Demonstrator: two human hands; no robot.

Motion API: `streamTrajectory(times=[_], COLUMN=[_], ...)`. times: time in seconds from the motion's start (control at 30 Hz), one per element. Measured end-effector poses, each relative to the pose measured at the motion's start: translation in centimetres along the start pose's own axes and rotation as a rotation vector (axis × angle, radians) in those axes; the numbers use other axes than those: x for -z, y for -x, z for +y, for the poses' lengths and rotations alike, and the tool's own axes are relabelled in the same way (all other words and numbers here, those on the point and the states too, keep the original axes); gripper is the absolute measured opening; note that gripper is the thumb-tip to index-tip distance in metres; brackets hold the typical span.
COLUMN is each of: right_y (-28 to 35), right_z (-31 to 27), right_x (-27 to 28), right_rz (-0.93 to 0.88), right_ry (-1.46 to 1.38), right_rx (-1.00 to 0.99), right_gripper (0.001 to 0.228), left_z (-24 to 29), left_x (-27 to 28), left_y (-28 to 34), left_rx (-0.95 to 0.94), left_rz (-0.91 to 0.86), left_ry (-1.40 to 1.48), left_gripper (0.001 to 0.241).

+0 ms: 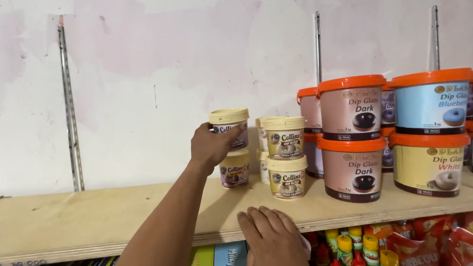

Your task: Wiping down jars with a cloth and arranging them neatly on store shelves above a freezer.

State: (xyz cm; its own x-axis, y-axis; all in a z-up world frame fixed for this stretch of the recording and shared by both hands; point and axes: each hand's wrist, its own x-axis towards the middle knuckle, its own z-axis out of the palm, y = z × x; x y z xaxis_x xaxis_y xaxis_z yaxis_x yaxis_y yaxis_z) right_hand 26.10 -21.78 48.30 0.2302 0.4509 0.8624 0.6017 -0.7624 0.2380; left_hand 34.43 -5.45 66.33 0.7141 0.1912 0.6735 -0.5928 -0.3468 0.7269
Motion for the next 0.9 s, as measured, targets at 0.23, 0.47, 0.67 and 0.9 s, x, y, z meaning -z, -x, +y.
streamTrajectory(times=[0.23, 0.47, 0.67, 0.9], right_y=[0.0, 0.1, -0.1, -0.1], right_z=[-0.5, -0.7, -1.0, -1.3], right_x=[0.3, -0.2, 0.3, 0.5], right_rz=[0.017, 0.046, 0.056, 0.093], right_ry=[-0.005, -0.002, -0.018, -0.017], right_rx=[-0.025, -0.046, -0.069, -0.078], right_gripper=[0.065, 0.063, 0.061, 0.061], left_z=[-2.3, -3.2, -4.6, -6.2], left_x=[-1.3, -2.2, -1.6, -1.6], left_y=[-2.0, -2.4, -2.9, -3.1], left_rx=[0.097, 0.139, 0.119, 0.118], left_rz=[0.057, 0.054, -0.008, -0.057], left_ry=[-0.234, -0.27, -0.242, -0.22], left_gripper=[0.092, 0.09, 0.08, 0.06])
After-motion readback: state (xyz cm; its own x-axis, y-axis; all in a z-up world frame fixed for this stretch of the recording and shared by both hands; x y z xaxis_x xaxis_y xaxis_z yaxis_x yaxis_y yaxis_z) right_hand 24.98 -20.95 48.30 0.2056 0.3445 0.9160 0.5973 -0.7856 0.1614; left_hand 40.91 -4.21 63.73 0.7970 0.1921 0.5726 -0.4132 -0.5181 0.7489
